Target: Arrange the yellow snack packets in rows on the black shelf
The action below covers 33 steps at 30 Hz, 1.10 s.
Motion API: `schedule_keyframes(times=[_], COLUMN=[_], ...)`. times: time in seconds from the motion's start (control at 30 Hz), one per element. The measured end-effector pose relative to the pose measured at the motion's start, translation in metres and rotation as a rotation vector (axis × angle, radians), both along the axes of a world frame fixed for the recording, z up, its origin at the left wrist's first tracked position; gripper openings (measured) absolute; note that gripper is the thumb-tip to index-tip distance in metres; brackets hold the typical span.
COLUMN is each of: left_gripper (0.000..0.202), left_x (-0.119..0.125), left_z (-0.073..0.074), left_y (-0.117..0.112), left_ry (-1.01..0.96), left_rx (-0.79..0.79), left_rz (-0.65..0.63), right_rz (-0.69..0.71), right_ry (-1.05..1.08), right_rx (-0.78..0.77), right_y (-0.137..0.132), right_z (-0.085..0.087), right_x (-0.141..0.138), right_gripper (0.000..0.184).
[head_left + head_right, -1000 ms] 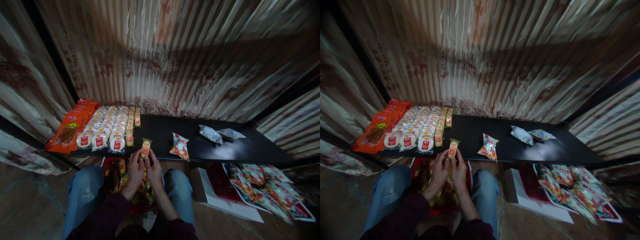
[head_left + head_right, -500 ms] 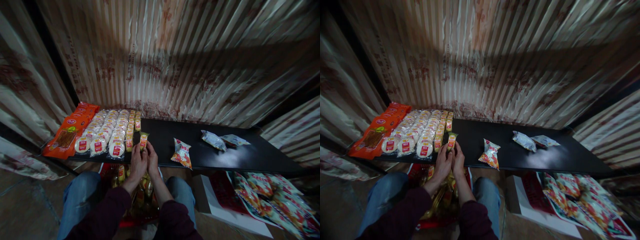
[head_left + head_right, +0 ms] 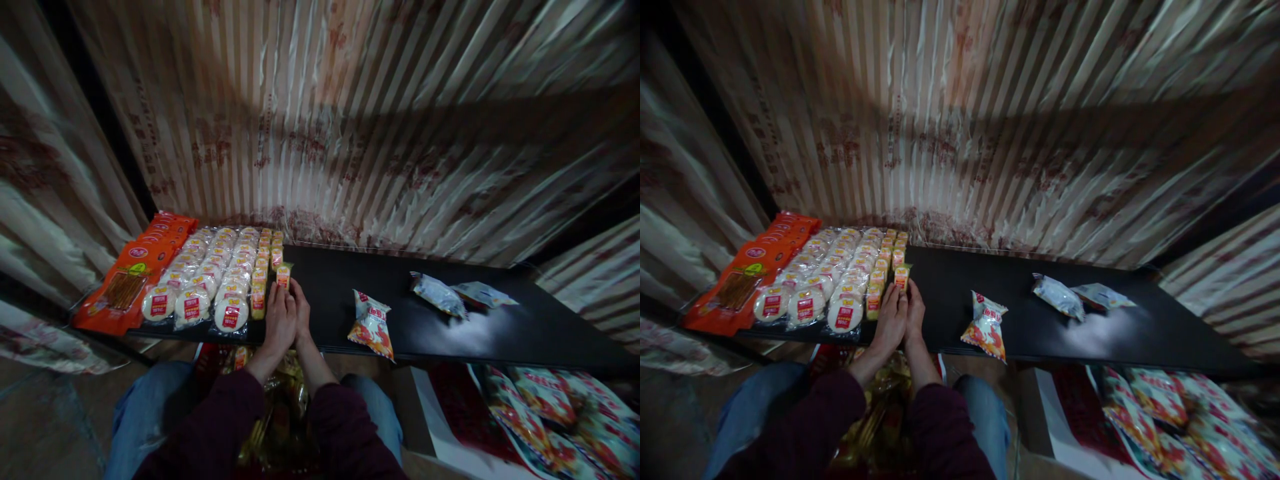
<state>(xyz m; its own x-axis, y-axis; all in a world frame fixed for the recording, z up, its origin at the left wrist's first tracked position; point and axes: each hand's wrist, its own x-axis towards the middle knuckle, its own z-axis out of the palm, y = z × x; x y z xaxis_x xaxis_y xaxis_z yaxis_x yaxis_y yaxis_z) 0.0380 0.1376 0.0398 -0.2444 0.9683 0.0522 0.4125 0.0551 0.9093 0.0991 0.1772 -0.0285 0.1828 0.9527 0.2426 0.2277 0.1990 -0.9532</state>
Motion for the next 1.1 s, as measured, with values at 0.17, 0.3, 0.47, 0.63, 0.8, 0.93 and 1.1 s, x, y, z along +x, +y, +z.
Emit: schedule_keyframes(times=[0.17, 0.3, 0.47, 0.63, 0.8, 0.93, 1.1], left_gripper=[0.047, 0.050, 0.055, 0.052, 0.050, 0.049, 0.049], left_x=[0.005, 0.020, 0.040, 0.042, 0.020, 0.003, 0.006], left_z=[0.016, 0.014, -0.007, -0.021, -0.027, -0.031, -0.040], left_y=[0.010, 0.018, 0.034, 0.043, 0.038, 0.033, 0.038], left_ry=[-0.027, -0.065, -0.108, -0.087, -0.045, 0.028, 0.044], left_rx=[-0.023, 0.004, 0.027, 0.091, 0.119, 0.121, 0.109], left_rz=[0.019, 0.027, 0.025, -0.010, -0.003, 0.016, 0.040], right_rz=[-0.023, -0.076, -0.066, -0.056, -0.036, -0.023, -0.021], right_ry=[-0.161, -0.307, -0.361, -0.274, -0.237, -0.283, -0.371], right_rx=[-0.003, -0.004, -0.028, -0.028, 0.012, 0.015, -0.020], right_y=[0.013, 0.017, 0.019, 0.023, 0.027, 0.030, 0.033], right_z=[-0.001, -0.002, -0.005, -0.003, 0.001, -0.001, -0.007], right_x=[0.000, 0.001, -0.002, -0.005, -0.005, -0.006, -0.009], right_gripper=[0.046, 0.046, 0.044, 0.043, 0.039, 0.040, 0.040])
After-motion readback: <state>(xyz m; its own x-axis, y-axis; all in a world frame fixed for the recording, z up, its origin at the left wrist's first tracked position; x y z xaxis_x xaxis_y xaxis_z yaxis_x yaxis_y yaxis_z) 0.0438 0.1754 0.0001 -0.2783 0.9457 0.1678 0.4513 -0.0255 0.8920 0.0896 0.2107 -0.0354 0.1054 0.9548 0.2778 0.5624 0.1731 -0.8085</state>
